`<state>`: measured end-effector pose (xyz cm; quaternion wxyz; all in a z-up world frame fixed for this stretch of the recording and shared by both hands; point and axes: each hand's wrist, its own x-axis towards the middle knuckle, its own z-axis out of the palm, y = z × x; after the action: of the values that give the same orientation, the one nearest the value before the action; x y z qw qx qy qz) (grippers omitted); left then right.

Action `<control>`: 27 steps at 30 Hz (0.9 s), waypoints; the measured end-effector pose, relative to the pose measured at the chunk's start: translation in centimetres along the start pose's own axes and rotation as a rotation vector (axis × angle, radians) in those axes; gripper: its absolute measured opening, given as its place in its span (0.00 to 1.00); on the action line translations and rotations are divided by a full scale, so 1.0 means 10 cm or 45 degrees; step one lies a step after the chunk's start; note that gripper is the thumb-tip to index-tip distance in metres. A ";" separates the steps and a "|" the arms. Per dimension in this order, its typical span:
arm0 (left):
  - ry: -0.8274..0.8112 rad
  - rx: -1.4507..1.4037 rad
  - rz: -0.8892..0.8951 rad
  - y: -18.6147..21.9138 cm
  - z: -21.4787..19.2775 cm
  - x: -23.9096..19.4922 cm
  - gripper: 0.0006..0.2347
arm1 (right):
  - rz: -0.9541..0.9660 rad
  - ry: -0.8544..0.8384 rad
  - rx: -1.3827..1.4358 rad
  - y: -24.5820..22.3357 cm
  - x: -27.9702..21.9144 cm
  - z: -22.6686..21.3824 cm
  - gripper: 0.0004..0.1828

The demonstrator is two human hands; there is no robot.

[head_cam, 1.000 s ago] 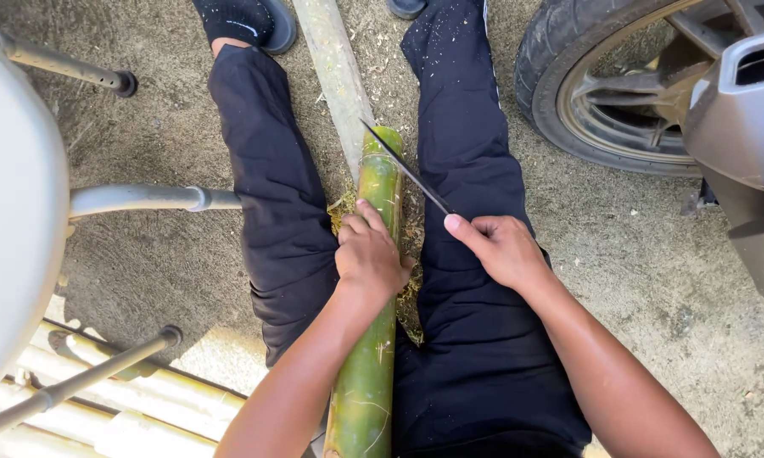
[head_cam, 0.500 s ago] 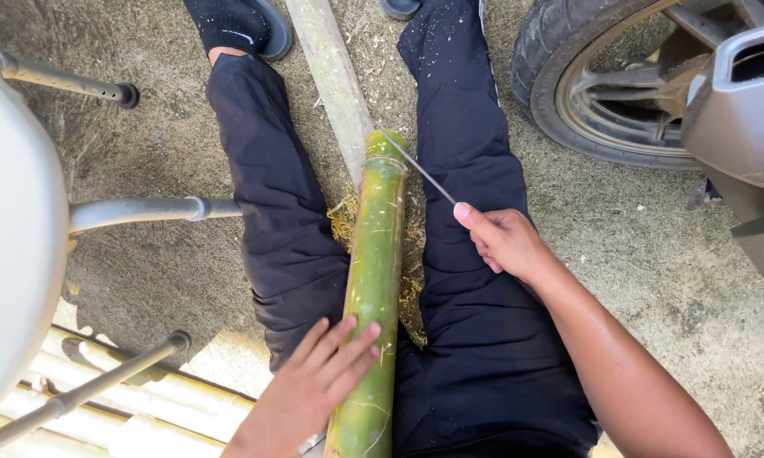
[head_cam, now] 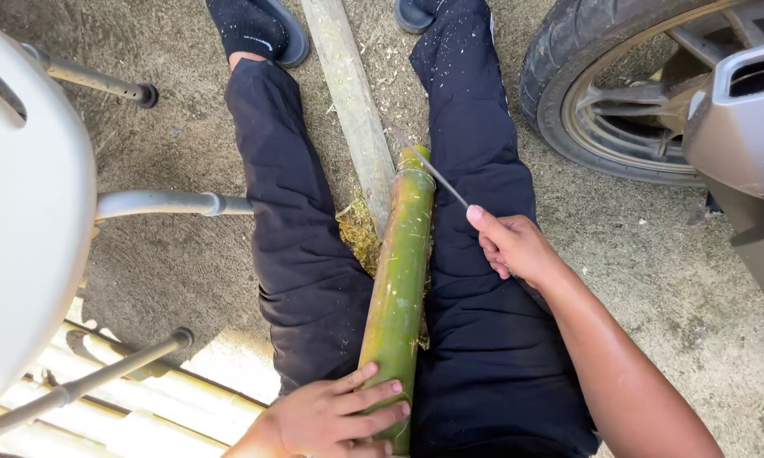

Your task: The recorder uses a knife to carve and sharpen a large piece of bamboo while sitting on the ground.

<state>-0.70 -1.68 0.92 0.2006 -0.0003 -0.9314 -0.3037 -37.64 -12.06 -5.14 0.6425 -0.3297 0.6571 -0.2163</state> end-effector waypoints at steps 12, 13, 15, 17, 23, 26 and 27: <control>1.523 -0.583 -0.452 -0.56 -0.82 0.18 0.29 | -0.123 -0.122 -0.388 -0.39 -0.09 -0.07 0.30; 1.750 -0.667 -0.449 -0.60 -1.10 0.28 0.32 | -0.058 -0.033 -0.477 -0.48 -0.12 -0.05 0.31; 1.688 -0.732 -0.358 -0.71 -1.45 0.29 0.33 | -0.085 -0.034 -0.431 -0.67 -0.15 -0.04 0.31; 1.628 -0.796 -0.293 -0.79 -1.69 0.32 0.34 | -0.099 -0.053 -0.381 -0.80 -0.13 0.02 0.31; 1.586 -0.516 -0.402 -1.39 -1.81 0.40 0.38 | -0.119 -0.343 0.096 -1.32 0.14 0.31 0.32; 1.622 -0.100 -0.547 -1.79 -1.76 0.29 0.44 | -0.072 -0.391 0.244 -1.52 0.28 0.41 0.29; 1.671 -0.093 -0.502 -1.88 -1.73 0.19 0.44 | -0.122 -0.565 0.471 -1.51 0.34 0.40 0.24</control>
<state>1.68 -27.06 3.74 0.6642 0.3466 -0.5890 -0.3031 -31.20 -24.34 2.87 0.8087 -0.2769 0.4337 -0.2851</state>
